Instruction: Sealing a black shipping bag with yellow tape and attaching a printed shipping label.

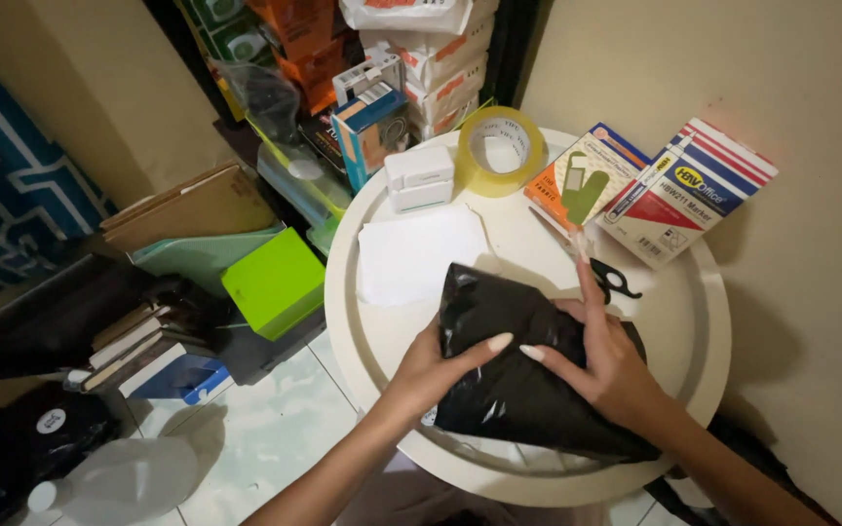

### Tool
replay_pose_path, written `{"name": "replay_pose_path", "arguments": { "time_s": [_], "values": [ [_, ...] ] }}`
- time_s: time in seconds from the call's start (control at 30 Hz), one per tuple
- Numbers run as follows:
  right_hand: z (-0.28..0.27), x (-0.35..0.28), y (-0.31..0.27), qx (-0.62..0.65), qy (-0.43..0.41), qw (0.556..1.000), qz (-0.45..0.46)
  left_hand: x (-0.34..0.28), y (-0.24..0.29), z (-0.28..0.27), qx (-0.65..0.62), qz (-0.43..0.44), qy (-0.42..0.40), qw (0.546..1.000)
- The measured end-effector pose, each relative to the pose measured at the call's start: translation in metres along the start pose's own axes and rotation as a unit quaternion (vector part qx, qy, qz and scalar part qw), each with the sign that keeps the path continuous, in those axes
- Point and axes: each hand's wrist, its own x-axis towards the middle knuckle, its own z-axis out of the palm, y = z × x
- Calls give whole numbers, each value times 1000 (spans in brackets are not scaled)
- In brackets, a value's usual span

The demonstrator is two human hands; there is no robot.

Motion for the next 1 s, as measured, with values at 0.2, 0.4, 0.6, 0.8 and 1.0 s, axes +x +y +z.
{"name": "replay_pose_path", "arguments": {
  "time_s": [0.2,0.4,0.6,0.8,1.0],
  "values": [
    [-19,10,8,103,-33,993,48,31,-28,5,55,113,26,992],
    [-26,36,49,256,-100,961,38,54,-39,16,-40,172,31,984],
    [-21,36,57,237,36,970,-50,54,-19,19,20,274,4,961],
    [-12,19,20,442,192,871,-94,52,56,7,172,426,-178,870],
    [-4,-29,0,306,363,876,-84,31,108,19,317,423,-345,775]
  ]
}}
